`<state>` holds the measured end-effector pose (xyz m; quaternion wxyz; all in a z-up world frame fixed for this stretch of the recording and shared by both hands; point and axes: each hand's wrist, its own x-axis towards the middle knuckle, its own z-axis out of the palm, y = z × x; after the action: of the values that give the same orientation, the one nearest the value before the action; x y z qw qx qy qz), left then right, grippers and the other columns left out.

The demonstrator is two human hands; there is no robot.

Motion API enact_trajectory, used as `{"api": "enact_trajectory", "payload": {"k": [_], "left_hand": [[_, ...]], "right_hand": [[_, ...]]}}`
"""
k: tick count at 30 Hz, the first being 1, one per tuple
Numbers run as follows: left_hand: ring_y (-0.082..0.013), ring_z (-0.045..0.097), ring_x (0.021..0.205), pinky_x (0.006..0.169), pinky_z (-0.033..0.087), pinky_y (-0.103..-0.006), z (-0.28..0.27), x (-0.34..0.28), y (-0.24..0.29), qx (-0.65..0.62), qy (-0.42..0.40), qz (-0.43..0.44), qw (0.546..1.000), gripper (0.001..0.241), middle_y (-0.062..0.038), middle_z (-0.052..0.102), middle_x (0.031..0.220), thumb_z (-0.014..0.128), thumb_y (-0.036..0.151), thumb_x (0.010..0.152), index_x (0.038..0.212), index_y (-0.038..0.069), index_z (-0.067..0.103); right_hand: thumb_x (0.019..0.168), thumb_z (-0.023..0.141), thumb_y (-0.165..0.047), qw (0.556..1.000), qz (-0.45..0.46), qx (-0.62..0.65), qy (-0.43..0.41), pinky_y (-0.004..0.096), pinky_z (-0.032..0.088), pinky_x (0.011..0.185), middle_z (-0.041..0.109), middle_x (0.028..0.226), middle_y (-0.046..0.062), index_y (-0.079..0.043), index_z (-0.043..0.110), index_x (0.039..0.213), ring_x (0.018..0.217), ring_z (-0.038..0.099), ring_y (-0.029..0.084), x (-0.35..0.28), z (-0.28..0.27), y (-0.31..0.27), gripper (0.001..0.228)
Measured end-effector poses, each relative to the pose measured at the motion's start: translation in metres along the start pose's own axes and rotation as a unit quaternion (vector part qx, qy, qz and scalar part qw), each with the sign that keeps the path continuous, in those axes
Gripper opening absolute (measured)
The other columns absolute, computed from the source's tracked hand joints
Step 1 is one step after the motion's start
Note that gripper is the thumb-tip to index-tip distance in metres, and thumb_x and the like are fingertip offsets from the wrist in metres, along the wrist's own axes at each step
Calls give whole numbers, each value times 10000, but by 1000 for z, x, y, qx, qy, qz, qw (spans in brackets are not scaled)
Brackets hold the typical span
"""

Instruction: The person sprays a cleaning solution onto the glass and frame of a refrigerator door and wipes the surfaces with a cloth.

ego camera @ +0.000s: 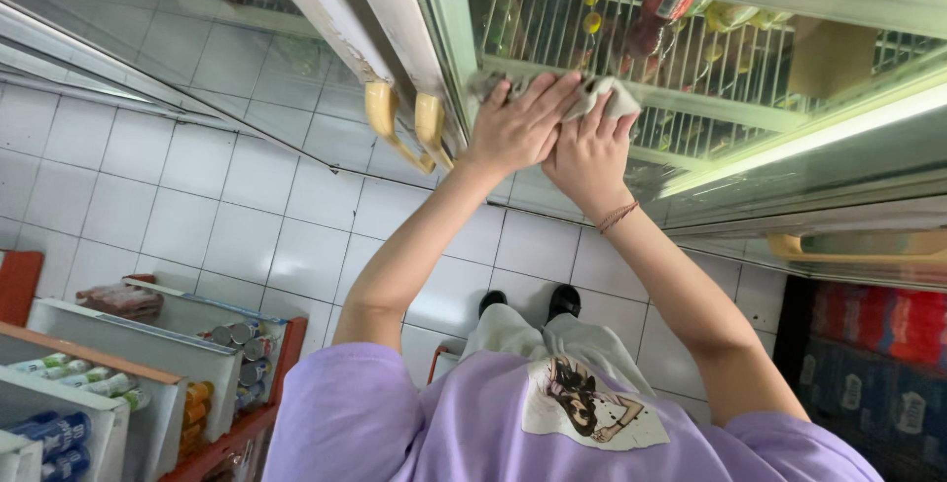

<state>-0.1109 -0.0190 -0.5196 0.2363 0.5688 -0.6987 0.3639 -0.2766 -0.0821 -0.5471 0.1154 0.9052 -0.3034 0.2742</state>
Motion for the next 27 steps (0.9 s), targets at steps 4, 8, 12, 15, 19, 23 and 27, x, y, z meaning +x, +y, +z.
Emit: {"api": "enact_trajectory", "payload": {"k": [4, 8, 12, 15, 19, 23, 27], "left_hand": [[-176, 299, 1565, 1306, -137, -503, -96, 85, -61, 45, 18, 28, 998, 468, 34, 283, 1699, 419, 307, 1131, 1574, 189, 516], [-170, 397, 1454, 1264, 118, -545, -160, 142, -82, -153, -242, -184, 940, 463, 80, 457, 1549, 419, 348, 1085, 1525, 219, 480], [-228, 446, 1418, 1216, 169, -617, -143, 126, -72, -132, -95, -134, 977, 455, -11, 531, 1511, 574, 269, 1062, 1497, 136, 570], [-237, 353, 1509, 1251, 42, -619, -98, 80, -54, -55, 1, -82, 995, 515, -42, 449, 1596, 543, 254, 1052, 1551, 128, 562], [-250, 171, 1608, 1283, -101, -594, -30, 11, -28, 4, 28, -83, 996, 543, -33, 312, 1699, 421, 295, 1095, 1609, 150, 525], [-282, 116, 1618, 1285, -113, -611, 32, -48, -3, 14, 58, -88, 994, 540, -57, 277, 1706, 379, 320, 1105, 1586, 126, 528], [-279, 123, 1616, 1284, -102, -612, 84, -94, 18, 13, 84, -101, 991, 554, -76, 281, 1700, 389, 317, 1086, 1574, 103, 540]], "right_hand": [[1033, 567, -331, 999, 10, 26, 36, 778, 95, 1171, 229, 1559, 499, 246, 412, 1504, 1490, 153, 617, 82, -83, -30, 760], [1081, 554, -345, 999, 31, 36, 5, 749, 128, 1192, 321, 1544, 396, 203, 443, 1484, 1453, 215, 603, 145, -163, -38, 689], [1077, 559, -385, 999, 13, 0, 34, 727, 169, 1189, 353, 1555, 354, 163, 494, 1509, 1436, 285, 566, 139, -167, -33, 701], [1045, 546, -331, 994, -34, -67, 82, 698, 183, 1225, 353, 1596, 319, 116, 541, 1501, 1469, 316, 508, 101, -118, -25, 638], [1053, 566, -347, 986, -72, -103, 112, 637, 206, 1266, 356, 1665, 235, 29, 566, 1509, 1522, 331, 420, 42, -35, -14, 591], [1074, 580, -377, 982, -83, -114, 128, 602, 243, 1257, 379, 1675, 183, -19, 585, 1499, 1529, 351, 365, -5, 27, -7, 555], [1089, 586, -355, 976, -88, -124, 155, 555, 266, 1273, 397, 1662, 136, -66, 601, 1538, 1512, 370, 329, -38, 74, -6, 534]]}}
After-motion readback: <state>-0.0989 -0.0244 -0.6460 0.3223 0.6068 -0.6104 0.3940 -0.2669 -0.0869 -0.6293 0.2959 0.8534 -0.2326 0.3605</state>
